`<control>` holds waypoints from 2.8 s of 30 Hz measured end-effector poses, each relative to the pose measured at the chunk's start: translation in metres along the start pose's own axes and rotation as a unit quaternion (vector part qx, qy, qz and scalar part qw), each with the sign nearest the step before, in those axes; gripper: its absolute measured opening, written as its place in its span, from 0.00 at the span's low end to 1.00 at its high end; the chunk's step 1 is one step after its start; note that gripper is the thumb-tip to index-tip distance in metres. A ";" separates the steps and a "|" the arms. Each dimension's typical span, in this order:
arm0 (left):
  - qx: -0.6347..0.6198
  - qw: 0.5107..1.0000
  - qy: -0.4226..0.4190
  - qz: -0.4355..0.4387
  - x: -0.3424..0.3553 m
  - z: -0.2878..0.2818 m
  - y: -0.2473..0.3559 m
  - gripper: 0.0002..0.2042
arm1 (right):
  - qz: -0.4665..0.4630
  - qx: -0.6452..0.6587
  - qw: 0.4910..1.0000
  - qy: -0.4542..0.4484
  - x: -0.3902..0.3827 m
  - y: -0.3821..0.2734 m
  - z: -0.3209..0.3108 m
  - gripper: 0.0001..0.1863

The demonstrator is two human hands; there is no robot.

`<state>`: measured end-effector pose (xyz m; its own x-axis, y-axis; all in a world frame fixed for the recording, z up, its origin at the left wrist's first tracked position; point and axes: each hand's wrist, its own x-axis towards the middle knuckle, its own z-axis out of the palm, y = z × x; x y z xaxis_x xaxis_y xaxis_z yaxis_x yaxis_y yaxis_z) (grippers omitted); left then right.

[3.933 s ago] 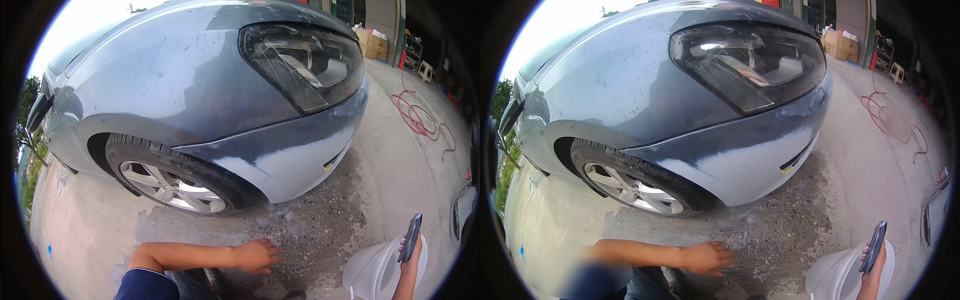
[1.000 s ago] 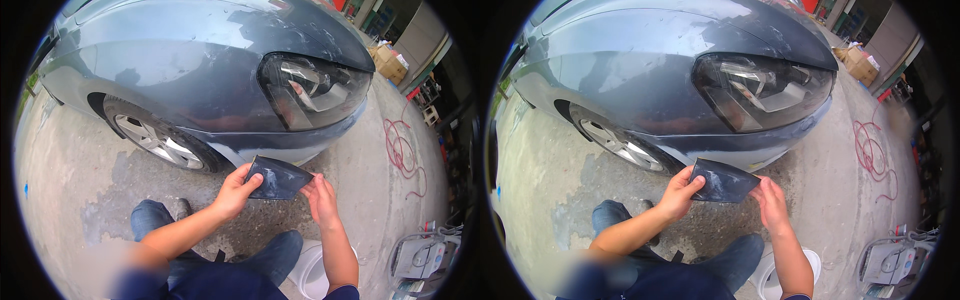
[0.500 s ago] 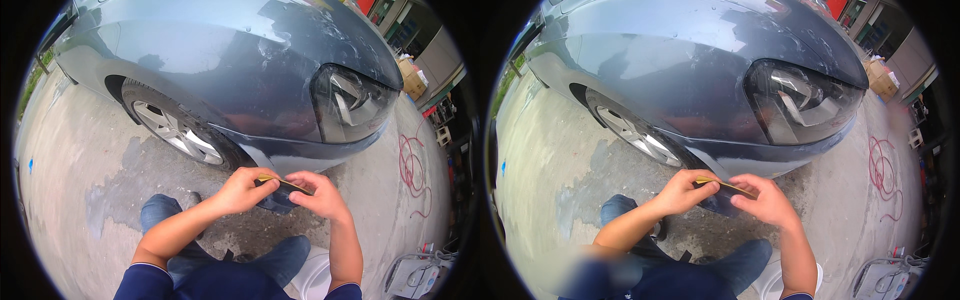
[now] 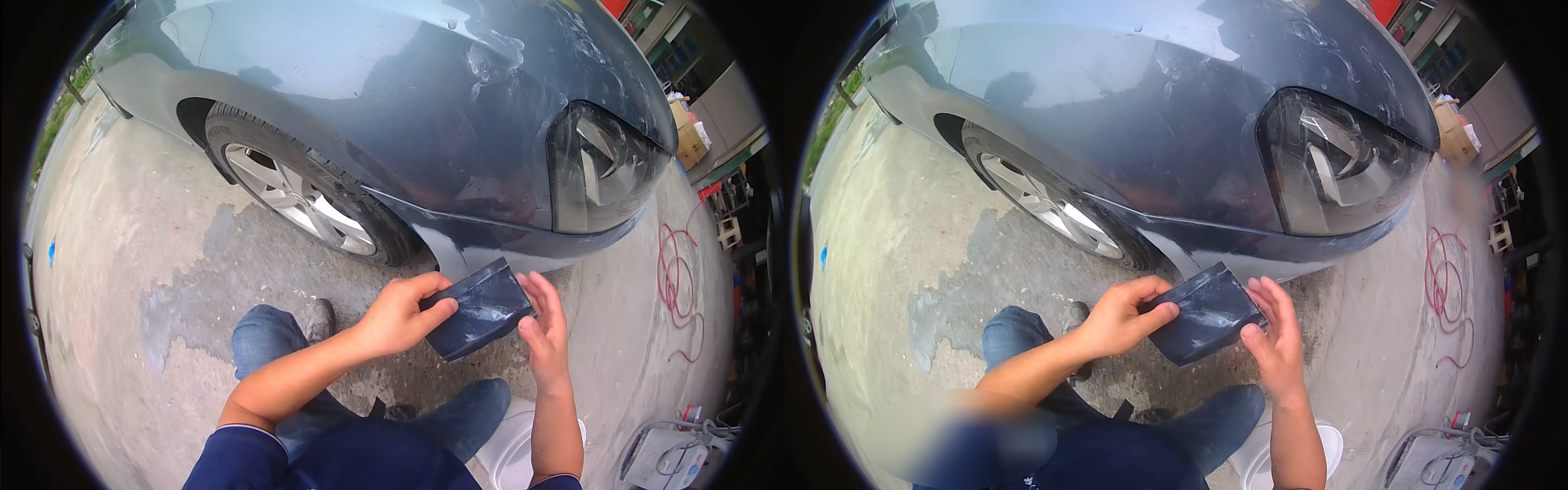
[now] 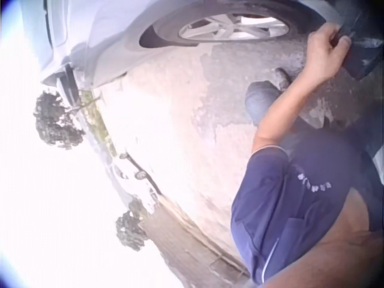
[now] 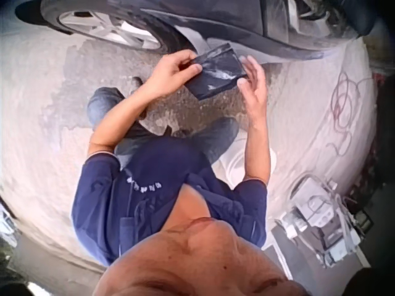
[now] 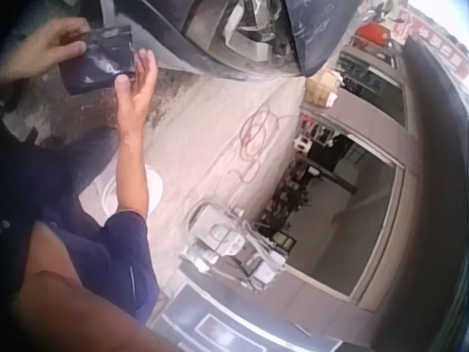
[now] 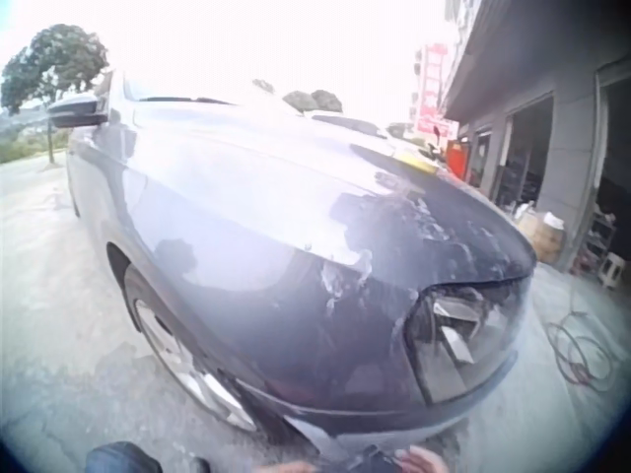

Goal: The person sands the front bumper of a grey car using a green sanding block and a black sanding pad. They repeatedly dip the sanding block into a bucket of water and rub the surface of the bumper, focusing on the area around the headlight and the lower edge.

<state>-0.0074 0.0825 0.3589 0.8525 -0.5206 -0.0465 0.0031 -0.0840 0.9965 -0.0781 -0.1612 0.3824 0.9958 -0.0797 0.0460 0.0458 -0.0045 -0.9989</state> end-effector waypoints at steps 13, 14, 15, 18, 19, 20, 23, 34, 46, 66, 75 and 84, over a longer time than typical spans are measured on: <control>-0.282 0.955 0.038 -0.088 0.024 -0.005 0.035 0.14 | 0.078 0.170 0.981 0.046 0.060 -0.007 0.006 0.09; -0.295 0.950 0.051 -0.084 0.026 -0.002 0.036 0.13 | 0.083 0.175 0.980 0.049 0.062 -0.009 0.006 0.09; -0.271 0.958 0.057 -0.070 0.029 -0.003 0.035 0.13 | 0.089 0.180 0.978 0.049 0.065 -0.012 0.007 0.09; -0.230 0.970 0.040 -0.068 0.039 -0.006 0.028 0.12 | 0.119 0.193 0.973 0.044 0.074 -0.016 0.004 0.10; -0.229 0.970 0.037 -0.073 0.041 -0.006 0.028 0.12 | 0.132 0.193 0.971 0.041 0.077 -0.016 0.001 0.10; -0.228 0.970 0.034 -0.077 0.043 -0.006 0.029 0.12 | 0.146 0.194 0.969 0.039 0.079 -0.014 -0.002 0.10; -0.230 0.970 0.048 -0.064 0.048 -0.002 0.031 0.11 | 0.156 0.195 0.967 0.048 0.081 -0.010 -0.009 0.12; -0.377 0.919 0.105 -0.051 0.058 0.011 0.029 0.13 | 0.264 0.251 0.926 0.097 0.094 -0.021 -0.002 0.17; -0.459 0.872 0.128 -0.116 0.045 -0.032 0.030 0.15 | 0.268 0.282 0.913 0.120 0.093 -0.027 0.051 0.15; -0.527 0.833 0.096 -0.138 0.045 -0.014 0.035 0.16 | 0.256 0.288 0.909 0.160 0.088 -0.028 0.043 0.14; -0.467 0.859 0.142 -0.156 0.044 -0.054 0.027 0.15 | 0.267 0.349 0.889 0.127 0.087 -0.024 0.073 0.17; -0.409 0.882 0.174 -0.157 0.042 -0.077 0.028 0.15 | 0.254 0.360 0.891 0.109 0.084 -0.032 0.102 0.15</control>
<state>0.0687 0.1234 0.3902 0.8509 -0.2762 -0.4468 0.5221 0.5373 0.6623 0.0119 -0.0656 0.4181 0.8672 -0.0808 -0.4913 -0.2890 0.7218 -0.6289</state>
